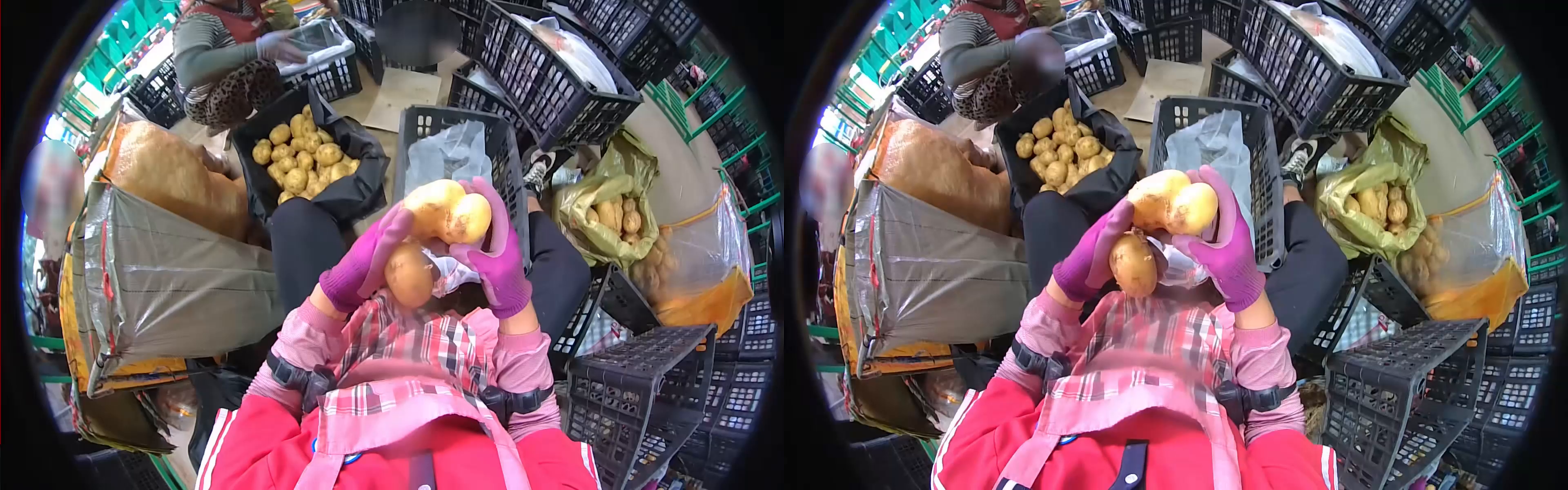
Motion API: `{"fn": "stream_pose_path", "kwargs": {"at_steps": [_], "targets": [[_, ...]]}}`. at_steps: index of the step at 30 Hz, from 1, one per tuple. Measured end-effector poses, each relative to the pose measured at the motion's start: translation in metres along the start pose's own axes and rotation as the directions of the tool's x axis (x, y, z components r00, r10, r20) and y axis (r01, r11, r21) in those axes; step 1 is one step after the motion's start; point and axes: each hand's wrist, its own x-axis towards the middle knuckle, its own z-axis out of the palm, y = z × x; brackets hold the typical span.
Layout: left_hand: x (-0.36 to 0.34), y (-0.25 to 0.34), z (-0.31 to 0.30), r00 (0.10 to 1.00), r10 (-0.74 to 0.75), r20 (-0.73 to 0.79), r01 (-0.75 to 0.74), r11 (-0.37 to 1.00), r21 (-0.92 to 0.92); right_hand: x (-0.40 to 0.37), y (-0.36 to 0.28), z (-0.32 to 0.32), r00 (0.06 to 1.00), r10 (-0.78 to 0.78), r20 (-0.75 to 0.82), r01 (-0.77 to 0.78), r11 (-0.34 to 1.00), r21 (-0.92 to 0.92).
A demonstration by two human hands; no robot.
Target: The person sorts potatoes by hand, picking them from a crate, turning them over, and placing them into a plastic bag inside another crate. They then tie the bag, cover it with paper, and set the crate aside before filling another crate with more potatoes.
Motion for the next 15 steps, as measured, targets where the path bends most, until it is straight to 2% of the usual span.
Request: {"fn": "stream_pose_path", "kwargs": {"at_steps": [1,2,4,7,9,10,11,12,13,14,15], "targets": [[0.003,-0.001,0.001,0.999,0.049,-0.012,-0.049,0.998,0.034,0.002,-0.001,-0.003,0.999,-0.048,0.023,0.05,0.997,-0.066],[0.005,-0.001,0.002,0.995,0.099,-0.023,-0.097,0.993,0.069,0.004,-0.004,-0.005,1.0,-0.019,0.022,0.021,0.994,-0.103],[0.003,-0.001,0.002,0.995,0.097,-0.009,-0.096,0.994,0.047,0.003,-0.009,-0.01,0.999,0.05,0.015,-0.046,0.984,-0.169],[0.0,0.007,0.003,0.993,0.114,-0.017,-0.11,0.981,0.159,0.002,-0.007,-0.01,0.999,-0.043,0.006,0.043,0.965,-0.26],[0.003,0.007,0.004,0.986,0.164,-0.036,-0.149,0.953,0.263,0.001,-0.012,-0.006,0.999,0.016,-0.042,-0.024,0.982,-0.189],[0.004,0.004,0.005,0.987,0.152,-0.047,-0.138,0.967,0.213,-0.001,-0.016,-0.005,0.998,0.042,-0.043,-0.048,0.987,-0.152],[0.006,0.001,0.003,0.986,0.166,-0.031,-0.154,0.959,0.239,-0.001,-0.007,-0.01,0.998,0.06,-0.009,-0.06,0.997,-0.04],[0.005,-0.002,0.002,0.992,0.123,0.009,-0.123,0.98,0.158,-0.003,0.006,-0.015,0.999,0.042,-0.005,-0.042,0.995,-0.089],[0.002,-0.005,0.006,0.999,0.039,0.026,-0.039,0.999,-0.011,-0.005,-0.006,-0.014,0.995,0.095,0.012,-0.092,0.987,-0.132],[0.001,-0.009,0.003,0.999,-0.034,-0.025,0.033,0.998,-0.058,-0.007,-0.01,-0.013,0.972,0.234,0.023,-0.235,0.967,0.097],[0.001,-0.015,0.002,0.991,-0.103,-0.085,0.095,0.99,-0.103,-0.006,-0.005,-0.015,0.961,0.277,0.003,-0.272,0.942,0.196]]}}
